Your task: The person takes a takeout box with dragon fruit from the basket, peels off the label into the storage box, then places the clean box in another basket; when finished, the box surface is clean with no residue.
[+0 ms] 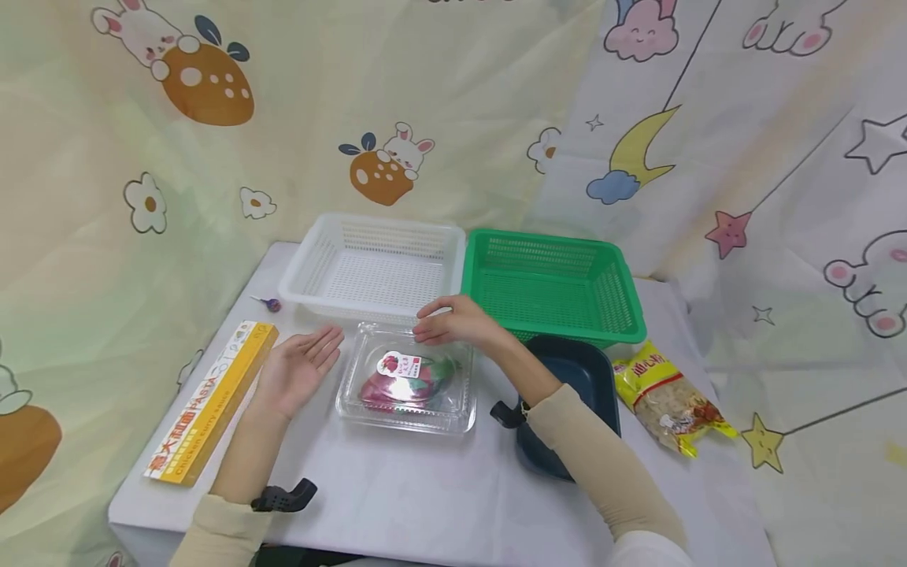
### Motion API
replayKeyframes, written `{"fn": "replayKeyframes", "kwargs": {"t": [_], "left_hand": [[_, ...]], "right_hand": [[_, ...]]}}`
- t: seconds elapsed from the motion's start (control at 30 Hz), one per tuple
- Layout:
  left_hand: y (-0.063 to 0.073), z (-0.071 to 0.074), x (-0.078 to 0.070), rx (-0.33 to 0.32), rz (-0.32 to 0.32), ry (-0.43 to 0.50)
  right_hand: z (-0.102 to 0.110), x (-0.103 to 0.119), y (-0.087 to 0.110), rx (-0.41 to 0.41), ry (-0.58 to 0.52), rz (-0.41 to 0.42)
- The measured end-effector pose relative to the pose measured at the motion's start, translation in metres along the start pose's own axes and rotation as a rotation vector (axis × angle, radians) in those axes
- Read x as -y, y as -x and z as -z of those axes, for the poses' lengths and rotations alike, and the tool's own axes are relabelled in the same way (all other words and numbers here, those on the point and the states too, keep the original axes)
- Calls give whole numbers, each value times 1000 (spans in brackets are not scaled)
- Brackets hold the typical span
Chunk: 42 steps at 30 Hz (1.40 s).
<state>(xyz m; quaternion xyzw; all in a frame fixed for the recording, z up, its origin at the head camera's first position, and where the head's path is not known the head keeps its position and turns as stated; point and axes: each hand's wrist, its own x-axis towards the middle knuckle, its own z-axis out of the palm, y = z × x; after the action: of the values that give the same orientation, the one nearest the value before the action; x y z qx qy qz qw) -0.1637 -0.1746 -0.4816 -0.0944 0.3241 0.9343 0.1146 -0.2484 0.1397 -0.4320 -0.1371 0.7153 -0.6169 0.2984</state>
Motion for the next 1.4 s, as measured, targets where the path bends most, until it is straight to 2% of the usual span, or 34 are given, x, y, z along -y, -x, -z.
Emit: {"fn": "replayKeyframes", "kwargs": {"t": [0.13,0.33,0.47,0.77,1.0,1.2,1.4], "left_hand": [[-4,0,11,9,24,-48],[-5,3,19,15,31,-224],[-6,6,25,15,48,-286],[-8,8,33,-43,29,-294],[-10,8,35,-57,20,-286],[-10,8,35,-65,19,-302],[-10,8,35,-61,14,-326]], "right_hand": [[-4,4,-7,49,18,0],[-12,3,-18,124,16,26],[-16,2,-22,190,51,31],[-24,6,-23,254,136,50],[-28,8,-28,262,176,65],[-33,7,-32,242,268,101],[-38,5,-35,184,354,98]]}}
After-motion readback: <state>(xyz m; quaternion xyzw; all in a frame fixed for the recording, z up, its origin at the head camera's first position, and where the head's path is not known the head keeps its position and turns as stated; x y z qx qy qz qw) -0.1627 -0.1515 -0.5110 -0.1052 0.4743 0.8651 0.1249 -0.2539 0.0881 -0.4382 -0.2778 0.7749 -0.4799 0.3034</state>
